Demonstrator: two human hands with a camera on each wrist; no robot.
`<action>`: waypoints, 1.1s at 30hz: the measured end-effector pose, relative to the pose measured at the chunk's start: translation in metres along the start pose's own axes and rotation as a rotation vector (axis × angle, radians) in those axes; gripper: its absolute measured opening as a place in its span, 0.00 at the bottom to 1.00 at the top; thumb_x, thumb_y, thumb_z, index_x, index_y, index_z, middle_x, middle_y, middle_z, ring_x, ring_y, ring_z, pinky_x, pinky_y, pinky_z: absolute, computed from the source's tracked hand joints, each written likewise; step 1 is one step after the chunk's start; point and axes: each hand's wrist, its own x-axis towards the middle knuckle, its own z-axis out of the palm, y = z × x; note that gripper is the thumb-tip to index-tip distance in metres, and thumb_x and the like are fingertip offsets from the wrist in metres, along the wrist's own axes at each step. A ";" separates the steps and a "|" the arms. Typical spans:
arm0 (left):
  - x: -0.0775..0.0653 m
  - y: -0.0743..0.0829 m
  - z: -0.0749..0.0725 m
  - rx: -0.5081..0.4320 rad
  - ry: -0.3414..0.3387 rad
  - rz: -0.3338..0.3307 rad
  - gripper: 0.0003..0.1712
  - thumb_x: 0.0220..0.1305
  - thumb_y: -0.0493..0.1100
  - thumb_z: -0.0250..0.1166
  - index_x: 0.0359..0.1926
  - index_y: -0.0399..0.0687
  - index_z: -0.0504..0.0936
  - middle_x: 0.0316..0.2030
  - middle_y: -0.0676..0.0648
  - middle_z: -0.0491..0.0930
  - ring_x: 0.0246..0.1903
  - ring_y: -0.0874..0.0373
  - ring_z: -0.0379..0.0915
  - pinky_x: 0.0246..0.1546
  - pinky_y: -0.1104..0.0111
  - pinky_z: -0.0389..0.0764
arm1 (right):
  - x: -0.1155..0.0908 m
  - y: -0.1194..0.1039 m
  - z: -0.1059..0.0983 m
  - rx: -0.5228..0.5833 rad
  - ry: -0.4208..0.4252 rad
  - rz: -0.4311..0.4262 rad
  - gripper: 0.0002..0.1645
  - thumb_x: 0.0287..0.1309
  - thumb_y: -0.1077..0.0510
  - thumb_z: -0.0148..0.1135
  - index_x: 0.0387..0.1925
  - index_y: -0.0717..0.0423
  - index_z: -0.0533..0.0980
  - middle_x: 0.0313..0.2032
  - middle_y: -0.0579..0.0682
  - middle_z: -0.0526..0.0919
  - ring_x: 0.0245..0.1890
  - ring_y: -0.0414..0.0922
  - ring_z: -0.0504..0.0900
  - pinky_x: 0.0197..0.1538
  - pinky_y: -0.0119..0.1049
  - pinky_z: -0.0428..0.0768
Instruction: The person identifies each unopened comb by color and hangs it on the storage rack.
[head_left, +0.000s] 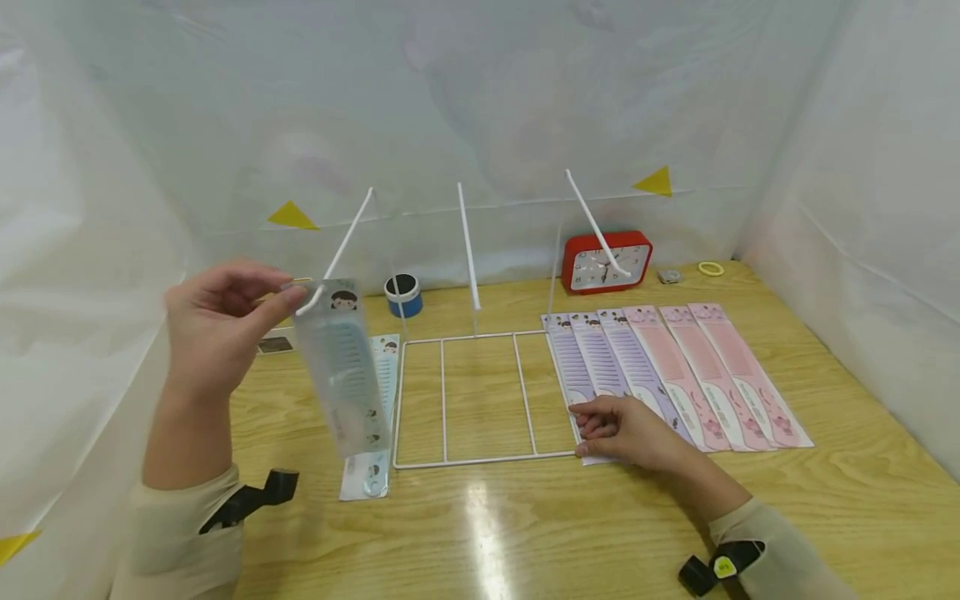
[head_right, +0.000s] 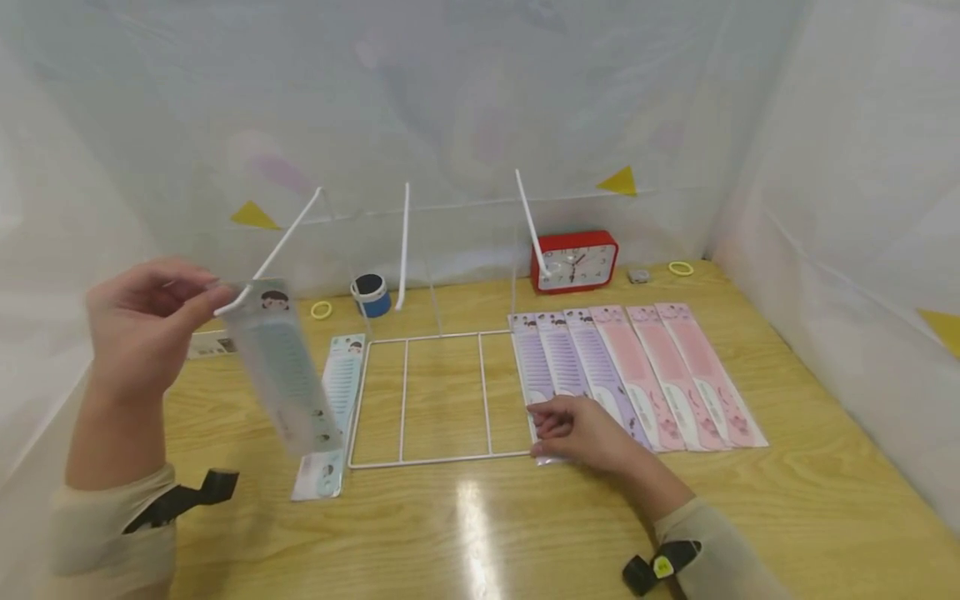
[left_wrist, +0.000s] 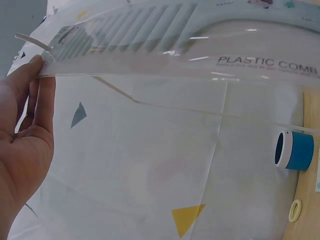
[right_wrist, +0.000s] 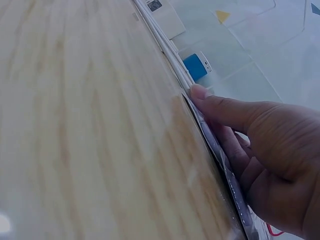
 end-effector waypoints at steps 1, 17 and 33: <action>0.001 -0.001 0.000 -0.003 0.004 -0.017 0.08 0.49 0.13 0.64 0.33 0.16 0.80 0.31 0.43 0.87 0.30 0.56 0.86 0.34 0.71 0.85 | 0.000 0.000 0.000 -0.008 -0.002 0.003 0.34 0.49 0.55 0.78 0.57 0.63 0.79 0.41 0.52 0.84 0.37 0.34 0.82 0.40 0.28 0.84; 0.040 -0.033 -0.001 0.125 0.053 -0.270 0.05 0.58 0.27 0.70 0.37 0.32 0.85 0.31 0.49 0.85 0.36 0.61 0.86 0.40 0.74 0.84 | 0.004 -0.001 -0.004 -0.010 -0.034 0.012 0.34 0.49 0.54 0.78 0.56 0.66 0.79 0.35 0.50 0.85 0.34 0.34 0.83 0.39 0.29 0.84; 0.073 -0.064 -0.009 0.174 0.016 -0.389 0.07 0.60 0.36 0.72 0.40 0.40 0.86 0.31 0.52 0.85 0.36 0.62 0.84 0.44 0.76 0.83 | 0.002 0.001 -0.004 0.013 -0.029 0.026 0.33 0.49 0.55 0.78 0.56 0.64 0.80 0.36 0.51 0.85 0.35 0.34 0.84 0.39 0.28 0.84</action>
